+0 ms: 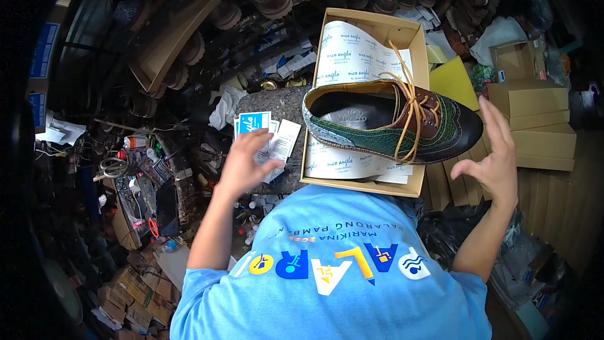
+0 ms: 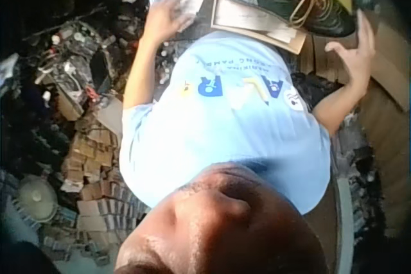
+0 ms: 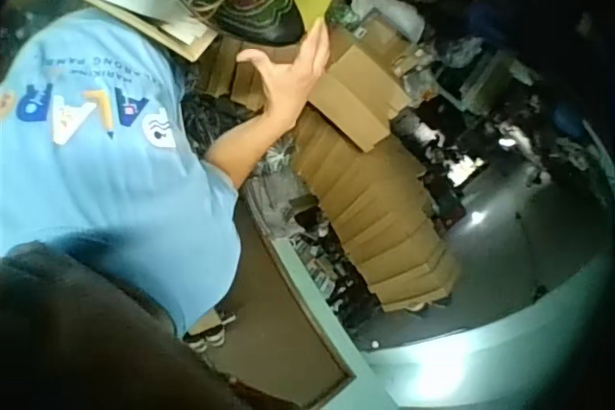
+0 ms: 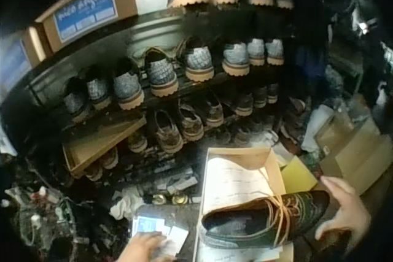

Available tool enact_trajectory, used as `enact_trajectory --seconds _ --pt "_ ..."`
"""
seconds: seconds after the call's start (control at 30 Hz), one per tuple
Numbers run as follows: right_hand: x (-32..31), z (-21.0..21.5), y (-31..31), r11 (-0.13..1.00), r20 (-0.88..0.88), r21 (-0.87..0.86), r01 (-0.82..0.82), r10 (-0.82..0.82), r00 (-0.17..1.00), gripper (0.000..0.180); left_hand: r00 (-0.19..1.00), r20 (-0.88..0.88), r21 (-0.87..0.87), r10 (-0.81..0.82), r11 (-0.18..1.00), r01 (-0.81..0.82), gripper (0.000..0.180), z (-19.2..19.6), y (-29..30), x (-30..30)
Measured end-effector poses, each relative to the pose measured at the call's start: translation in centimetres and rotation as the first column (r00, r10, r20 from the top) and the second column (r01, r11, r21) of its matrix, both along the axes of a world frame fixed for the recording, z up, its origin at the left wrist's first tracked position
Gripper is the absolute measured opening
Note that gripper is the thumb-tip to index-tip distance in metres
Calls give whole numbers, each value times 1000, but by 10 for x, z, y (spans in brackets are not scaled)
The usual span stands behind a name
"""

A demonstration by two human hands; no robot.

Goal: Packing shoes into boxes, including tying laces, wrapping in tissue, and applying brand labels.

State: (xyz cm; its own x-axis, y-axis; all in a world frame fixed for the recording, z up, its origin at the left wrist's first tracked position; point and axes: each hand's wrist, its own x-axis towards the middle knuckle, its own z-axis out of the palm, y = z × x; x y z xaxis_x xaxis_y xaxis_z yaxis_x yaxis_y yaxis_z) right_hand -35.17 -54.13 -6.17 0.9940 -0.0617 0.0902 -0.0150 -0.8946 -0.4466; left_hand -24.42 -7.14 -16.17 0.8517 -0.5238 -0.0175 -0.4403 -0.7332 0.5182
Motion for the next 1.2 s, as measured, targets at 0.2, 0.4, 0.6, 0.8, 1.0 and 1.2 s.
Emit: enact_trajectory --seconds 0.2,0.4,0.6,0.8,1.0,1.2 --pt "9 33 18 994 264 -92 -64 86 961 133 987 -31 -13 158 987 -158 72 -26 -22 -27" --pt "10 53 37 977 330 -153 -151 195 924 129 990 14 -224 140 965 -134 59 -42 -14 -41" --pt "3 60 40 982 325 -138 -129 168 931 127 998 -45 -311 41 949 -53 73 -29 -12 -50" --pt "12 53 48 981 347 -82 -176 193 918 124 974 106 -243 200 955 -170 64 -40 -36 -41" --pt "13 59 62 969 373 -73 -237 247 894 119 953 191 91 234 963 -255 37 -30 -64 -18" --pt "19 52 102 873 430 164 -458 355 830 99 883 80 -272 462 863 -427 8 -33 -52 -22"
